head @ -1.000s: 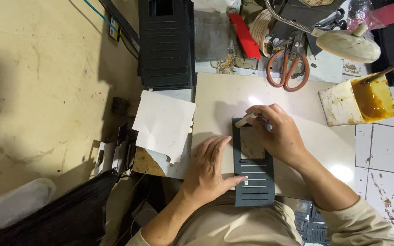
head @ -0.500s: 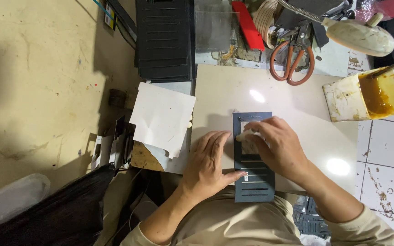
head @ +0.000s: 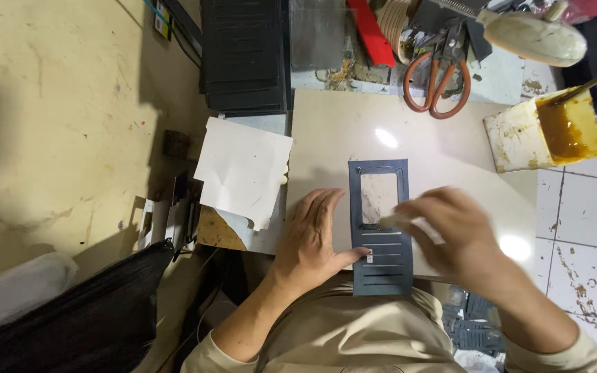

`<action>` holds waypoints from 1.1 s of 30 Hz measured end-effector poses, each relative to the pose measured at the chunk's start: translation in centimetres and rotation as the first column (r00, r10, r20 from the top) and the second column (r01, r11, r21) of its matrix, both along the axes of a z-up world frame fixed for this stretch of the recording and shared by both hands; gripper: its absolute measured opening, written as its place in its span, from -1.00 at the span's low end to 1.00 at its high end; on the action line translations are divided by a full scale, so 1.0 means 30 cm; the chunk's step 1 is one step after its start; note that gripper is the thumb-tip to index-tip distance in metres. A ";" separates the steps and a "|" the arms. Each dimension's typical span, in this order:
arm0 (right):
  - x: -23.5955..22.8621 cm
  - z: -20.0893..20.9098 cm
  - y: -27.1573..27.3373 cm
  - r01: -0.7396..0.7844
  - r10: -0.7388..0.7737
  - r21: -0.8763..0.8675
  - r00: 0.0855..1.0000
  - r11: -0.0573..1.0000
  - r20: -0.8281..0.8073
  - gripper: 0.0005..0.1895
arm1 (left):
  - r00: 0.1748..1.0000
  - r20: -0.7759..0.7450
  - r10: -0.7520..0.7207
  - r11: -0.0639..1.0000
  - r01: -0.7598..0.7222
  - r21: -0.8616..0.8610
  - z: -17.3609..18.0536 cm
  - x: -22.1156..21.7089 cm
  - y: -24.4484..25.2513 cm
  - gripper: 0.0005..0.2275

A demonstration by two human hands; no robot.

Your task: The person repeatedly applies glue to a dark blue plastic frame with slots and inserts a small white rectangular piece into the central opening. They press the piece into place and set the assembled unit aside on the floor before repeating the process with another frame.

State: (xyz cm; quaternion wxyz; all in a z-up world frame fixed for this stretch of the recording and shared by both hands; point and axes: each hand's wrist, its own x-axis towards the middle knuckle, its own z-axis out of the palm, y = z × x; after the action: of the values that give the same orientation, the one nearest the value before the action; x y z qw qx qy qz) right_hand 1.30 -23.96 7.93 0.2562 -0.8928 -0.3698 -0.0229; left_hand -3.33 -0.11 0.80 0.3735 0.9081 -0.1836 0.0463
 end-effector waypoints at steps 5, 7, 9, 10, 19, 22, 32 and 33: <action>0.005 0.000 -0.161 0.417 -0.383 0.436 0.908 0.798 -0.169 -0.75 | 0.992 0.107 0.071 0.994 -0.060 -0.095 -0.050 -0.124 -0.029 -0.39; 0.061 -0.054 -0.168 0.429 -0.393 0.494 0.901 0.756 -0.181 -0.77 | 0.990 -0.105 0.099 0.993 -0.106 -0.061 -0.131 -0.257 -0.047 -0.61; 0.114 -0.116 -0.165 0.435 -0.395 0.552 0.897 0.711 -0.198 -0.80 | 0.939 -0.314 0.138 0.989 -0.148 -0.008 -0.169 -0.331 -0.052 -0.71; 0.139 -0.151 -0.159 0.458 -0.398 0.561 0.887 0.690 -0.235 -0.80 | 0.918 -0.384 0.101 0.995 -0.097 0.030 -0.164 -0.338 -0.052 -0.68; 0.244 -0.273 -0.086 0.426 -0.472 0.220 0.850 0.878 0.236 -0.58 | 0.887 -0.462 -0.022 0.934 -0.147 -0.326 -0.295 -0.349 -0.052 -0.78; 0.249 -0.287 -0.078 0.448 -0.452 0.091 0.832 0.889 0.322 -0.54 | 0.988 -0.151 0.033 0.974 -0.066 -0.216 -0.002 -0.249 0.006 -0.88; 0.202 -0.248 -0.097 0.484 -0.474 0.076 0.795 0.872 0.378 -0.59 | 0.969 0.197 -0.150 0.976 0.177 -0.128 0.649 0.091 -0.035 -0.88; 0.184 -0.225 -0.105 0.483 -0.472 0.074 0.794 0.873 0.382 -0.59 | 0.968 0.201 -0.148 0.976 0.176 -0.131 0.614 0.146 -0.054 -0.88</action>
State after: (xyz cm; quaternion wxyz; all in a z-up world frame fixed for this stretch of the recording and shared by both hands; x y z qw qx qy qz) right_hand 6.83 -27.10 1.17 0.1517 -0.9377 -0.1762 -0.2581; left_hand 1.05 -1.75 19.20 0.4231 0.8512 -0.2883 0.1155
